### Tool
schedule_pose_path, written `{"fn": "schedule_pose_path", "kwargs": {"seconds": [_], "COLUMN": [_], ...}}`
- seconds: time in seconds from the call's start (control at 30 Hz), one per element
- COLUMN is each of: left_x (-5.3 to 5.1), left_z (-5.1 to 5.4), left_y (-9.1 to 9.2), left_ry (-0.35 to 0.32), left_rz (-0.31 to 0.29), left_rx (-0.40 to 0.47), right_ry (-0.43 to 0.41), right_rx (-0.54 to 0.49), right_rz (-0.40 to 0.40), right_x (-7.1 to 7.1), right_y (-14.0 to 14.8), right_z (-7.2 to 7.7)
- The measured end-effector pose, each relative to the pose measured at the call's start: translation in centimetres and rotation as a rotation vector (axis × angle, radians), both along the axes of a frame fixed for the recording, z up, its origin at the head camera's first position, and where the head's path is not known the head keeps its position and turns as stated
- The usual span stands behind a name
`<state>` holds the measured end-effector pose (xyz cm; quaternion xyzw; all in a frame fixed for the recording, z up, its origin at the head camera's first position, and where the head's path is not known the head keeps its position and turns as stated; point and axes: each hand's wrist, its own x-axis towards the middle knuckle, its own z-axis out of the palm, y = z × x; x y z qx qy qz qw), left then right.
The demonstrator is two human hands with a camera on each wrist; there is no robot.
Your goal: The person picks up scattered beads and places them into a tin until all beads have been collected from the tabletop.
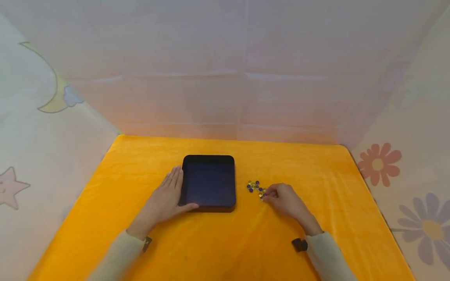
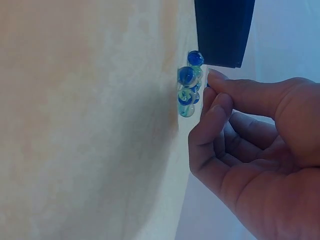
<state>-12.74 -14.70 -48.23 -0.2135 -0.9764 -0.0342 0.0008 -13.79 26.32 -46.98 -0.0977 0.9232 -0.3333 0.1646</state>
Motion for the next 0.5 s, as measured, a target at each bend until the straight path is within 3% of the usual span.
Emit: {"fn": "schedule_pose_path", "kwargs": {"seconds": [0.5], "left_x": [0.1], "left_z": [-0.1], "left_y": [-0.2], "left_ry": [-0.018], "left_rz": [0.006], "left_rx": [-0.010], "right_ry": [0.016], "right_rx": [-0.023], "right_rz": [-0.022], "right_x": [-0.4], "right_y": [-1.2], "right_z": [0.7]}}
